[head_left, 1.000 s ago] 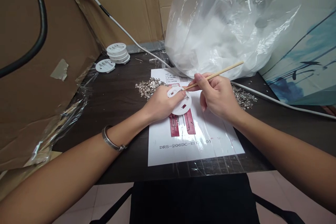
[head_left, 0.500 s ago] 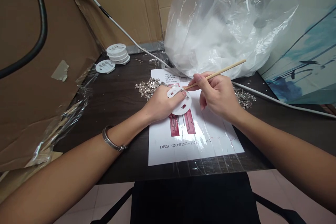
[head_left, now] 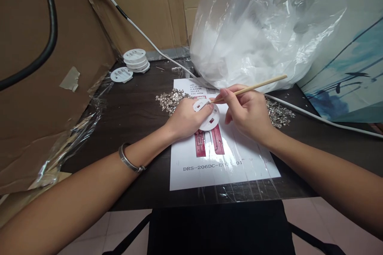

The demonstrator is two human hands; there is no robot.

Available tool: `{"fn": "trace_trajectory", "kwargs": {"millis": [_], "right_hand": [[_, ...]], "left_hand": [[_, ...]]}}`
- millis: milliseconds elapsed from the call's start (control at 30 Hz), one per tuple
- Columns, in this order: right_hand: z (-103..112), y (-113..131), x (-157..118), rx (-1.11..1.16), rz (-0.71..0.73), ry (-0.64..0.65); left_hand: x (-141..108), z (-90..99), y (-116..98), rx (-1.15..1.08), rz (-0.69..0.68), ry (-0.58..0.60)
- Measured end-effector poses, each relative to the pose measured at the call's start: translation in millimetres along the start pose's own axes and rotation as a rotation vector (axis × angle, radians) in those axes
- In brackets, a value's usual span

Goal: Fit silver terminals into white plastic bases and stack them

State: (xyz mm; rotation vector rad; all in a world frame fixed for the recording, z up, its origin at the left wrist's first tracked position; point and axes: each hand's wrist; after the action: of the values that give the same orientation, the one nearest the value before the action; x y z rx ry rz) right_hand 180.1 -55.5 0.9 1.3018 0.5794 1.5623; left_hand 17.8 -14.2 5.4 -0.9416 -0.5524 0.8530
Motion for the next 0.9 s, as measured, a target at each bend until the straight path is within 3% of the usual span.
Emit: {"fn": "trace_trajectory", "kwargs": {"millis": [300, 700, 900], "right_hand": [[-10, -5, 2, -0.043, 0.128, 0.007], [-13, -7, 0, 0.213, 0.095, -0.110], [-13, -8, 2, 0.213, 0.135, -0.086]], "left_hand": [[1, 0.4, -1, 0.028, 0.056, 0.008], [0, 6.1, -2, -0.089, 0.069, 0.045], [-1, 4.1, -1, -0.076, 0.082, 0.005]]}}
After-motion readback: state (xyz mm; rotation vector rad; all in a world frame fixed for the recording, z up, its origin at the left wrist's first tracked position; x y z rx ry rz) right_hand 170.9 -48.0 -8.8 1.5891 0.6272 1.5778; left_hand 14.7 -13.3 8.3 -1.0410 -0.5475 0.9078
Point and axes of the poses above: each hand's wrist, its own x-axis towards the middle knuckle, its own z-axis out of the back of the hand, y = z × x, and after that the axes turned 6 degrees about x, right-handed
